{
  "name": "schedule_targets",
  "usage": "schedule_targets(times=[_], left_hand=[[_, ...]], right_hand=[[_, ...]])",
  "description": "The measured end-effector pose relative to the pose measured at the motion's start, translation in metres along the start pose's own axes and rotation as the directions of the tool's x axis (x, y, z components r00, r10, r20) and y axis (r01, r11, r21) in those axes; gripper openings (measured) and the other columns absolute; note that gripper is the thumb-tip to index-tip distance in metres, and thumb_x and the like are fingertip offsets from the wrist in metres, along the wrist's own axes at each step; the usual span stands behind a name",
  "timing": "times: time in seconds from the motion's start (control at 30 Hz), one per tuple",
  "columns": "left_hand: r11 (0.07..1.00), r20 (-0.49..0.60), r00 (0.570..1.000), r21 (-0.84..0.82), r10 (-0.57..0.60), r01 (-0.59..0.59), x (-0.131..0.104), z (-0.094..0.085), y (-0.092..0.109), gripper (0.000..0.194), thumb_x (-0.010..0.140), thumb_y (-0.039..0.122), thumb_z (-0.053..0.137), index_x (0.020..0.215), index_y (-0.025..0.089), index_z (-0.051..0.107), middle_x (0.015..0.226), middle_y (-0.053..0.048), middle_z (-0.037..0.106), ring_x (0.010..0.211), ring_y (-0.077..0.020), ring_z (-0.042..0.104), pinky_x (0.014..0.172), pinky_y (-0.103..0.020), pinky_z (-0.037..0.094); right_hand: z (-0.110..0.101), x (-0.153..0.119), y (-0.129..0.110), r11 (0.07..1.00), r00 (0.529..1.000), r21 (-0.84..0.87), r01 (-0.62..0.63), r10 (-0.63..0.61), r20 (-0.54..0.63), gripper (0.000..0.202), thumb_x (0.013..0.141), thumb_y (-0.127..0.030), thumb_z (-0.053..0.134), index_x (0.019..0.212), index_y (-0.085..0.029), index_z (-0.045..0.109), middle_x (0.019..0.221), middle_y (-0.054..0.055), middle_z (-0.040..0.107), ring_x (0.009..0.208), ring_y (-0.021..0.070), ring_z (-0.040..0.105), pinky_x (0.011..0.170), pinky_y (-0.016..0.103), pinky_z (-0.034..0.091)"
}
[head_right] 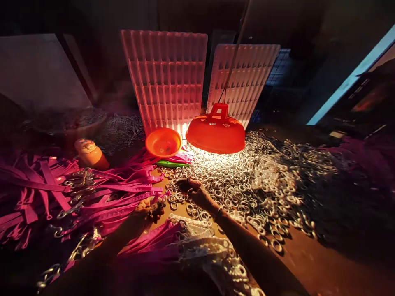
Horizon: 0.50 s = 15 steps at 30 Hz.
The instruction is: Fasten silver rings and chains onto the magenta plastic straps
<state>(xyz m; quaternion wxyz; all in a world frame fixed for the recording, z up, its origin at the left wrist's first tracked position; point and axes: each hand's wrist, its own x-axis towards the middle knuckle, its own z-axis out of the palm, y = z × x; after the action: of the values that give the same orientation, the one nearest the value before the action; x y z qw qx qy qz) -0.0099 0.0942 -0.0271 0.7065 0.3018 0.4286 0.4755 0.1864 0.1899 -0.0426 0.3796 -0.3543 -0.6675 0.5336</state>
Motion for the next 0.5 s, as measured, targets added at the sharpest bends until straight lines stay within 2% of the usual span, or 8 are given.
schedule_targets(times=[0.1,0.23,0.3,0.4,0.5], left_hand=[[1.000,-0.075,0.997,0.011,0.021,-0.020,-0.001,0.003,-0.003,0.038,0.058,0.031,0.076,0.084,0.009,0.059,0.062,-0.002,0.057,0.048,-0.0055,0.046,0.043,-0.017,0.028],[0.997,-0.129,0.992,0.076,-0.008,0.018,0.006,0.006,-0.008,0.042,0.057,0.042,0.073,0.077,0.010,0.055,0.048,0.002,0.050,0.035,-0.0037,0.033,0.037,-0.019,0.018],[0.998,-0.115,0.993,0.063,-0.016,0.023,0.003,0.006,-0.007,0.039,0.058,0.041,0.072,0.076,0.012,0.052,0.047,0.003,0.048,0.034,-0.0042,0.033,0.037,-0.019,0.019],[0.999,-0.058,0.998,0.018,-0.039,0.040,-0.008,0.010,0.000,0.028,0.062,0.030,0.068,0.074,0.012,0.051,0.052,0.002,0.050,0.039,-0.0062,0.041,0.037,-0.019,0.025],[0.991,-0.061,0.990,-0.057,-0.127,0.124,-0.015,0.014,0.010,0.014,0.070,0.019,0.059,0.078,0.009,0.054,0.057,-0.001,0.053,0.043,-0.0080,0.046,0.039,-0.019,0.029]], right_hand=[[0.031,-0.020,-0.011,0.978,1.000,0.209,-0.008,0.009,-0.006,0.030,0.074,-0.040,0.064,0.093,-0.018,0.071,0.086,0.007,0.068,0.075,0.0153,0.060,0.072,0.031,0.048],[0.054,-0.025,-0.015,0.959,0.999,0.279,-0.043,0.046,-0.003,0.029,0.072,-0.040,0.067,0.094,-0.021,0.071,0.091,0.006,0.068,0.083,0.0179,0.060,0.080,0.034,0.046],[0.060,-0.025,-0.014,0.944,0.997,0.320,-0.082,0.073,0.041,0.034,0.073,-0.042,0.066,0.099,-0.021,0.070,0.092,0.006,0.068,0.086,0.0192,0.060,0.082,0.035,0.045],[0.065,-0.024,-0.011,0.920,0.990,0.375,-0.110,0.068,0.125,0.038,0.074,-0.045,0.065,0.102,-0.021,0.068,0.092,0.006,0.067,0.090,0.0203,0.059,0.084,0.034,0.043],[0.067,-0.022,-0.006,0.911,0.982,0.394,-0.126,0.058,0.181,0.039,0.074,-0.046,0.064,0.103,-0.020,0.068,0.086,0.005,0.066,0.079,0.0171,0.057,0.074,0.029,0.044]])
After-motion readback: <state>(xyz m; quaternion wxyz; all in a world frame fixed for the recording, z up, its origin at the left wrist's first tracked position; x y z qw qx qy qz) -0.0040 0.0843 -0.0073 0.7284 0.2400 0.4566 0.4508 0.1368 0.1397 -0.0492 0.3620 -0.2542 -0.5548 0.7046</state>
